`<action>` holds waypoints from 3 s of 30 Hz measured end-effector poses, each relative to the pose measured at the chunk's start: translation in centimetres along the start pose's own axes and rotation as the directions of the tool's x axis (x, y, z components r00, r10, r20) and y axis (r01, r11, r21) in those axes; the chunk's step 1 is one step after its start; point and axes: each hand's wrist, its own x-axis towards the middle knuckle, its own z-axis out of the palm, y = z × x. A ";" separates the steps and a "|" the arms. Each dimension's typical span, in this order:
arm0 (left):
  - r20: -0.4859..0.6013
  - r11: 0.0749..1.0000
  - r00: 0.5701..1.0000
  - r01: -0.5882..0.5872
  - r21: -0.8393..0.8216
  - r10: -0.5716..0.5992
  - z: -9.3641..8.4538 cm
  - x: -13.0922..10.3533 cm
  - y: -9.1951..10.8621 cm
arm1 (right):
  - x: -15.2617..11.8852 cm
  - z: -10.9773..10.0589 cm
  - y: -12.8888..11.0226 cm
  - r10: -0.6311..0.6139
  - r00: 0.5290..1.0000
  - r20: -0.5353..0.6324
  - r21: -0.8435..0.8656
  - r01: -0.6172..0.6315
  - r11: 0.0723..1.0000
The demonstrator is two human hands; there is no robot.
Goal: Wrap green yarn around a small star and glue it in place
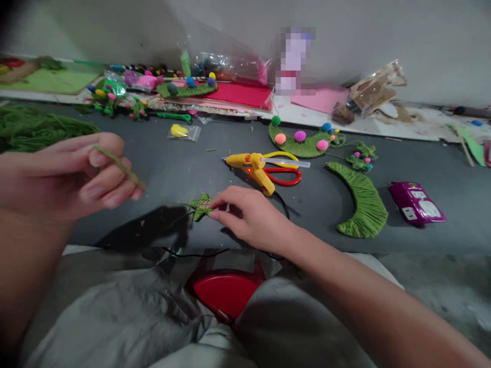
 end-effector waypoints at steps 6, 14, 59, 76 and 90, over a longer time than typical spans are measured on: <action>-0.125 0.862 0.956 0.294 0.414 -0.266 0.8 1.2 -2.4 | 1.3 2.3 0.9 -0.085 0.996 0.042 -0.203 0.092 0.975; -0.348 0.346 0.936 0.308 0.886 0.057 -1.7 1.3 -4.1 | 1.8 2.9 2.1 -0.111 0.994 0.004 -0.260 0.109 0.960; 0.102 0.182 0.994 -0.107 0.977 0.034 4.2 2.3 -8.0 | 1.0 -4.9 4.1 0.266 0.901 -0.343 -0.297 -0.372 0.879; 0.070 0.190 0.993 -0.088 0.978 0.095 4.0 2.9 -8.4 | -1.2 -6.1 4.2 0.401 0.879 0.256 0.205 -0.455 0.867; 0.054 0.193 0.996 -0.066 0.979 0.067 3.9 3.0 -8.4 | -1.3 -5.3 4.4 0.348 0.902 0.255 0.244 -0.409 0.879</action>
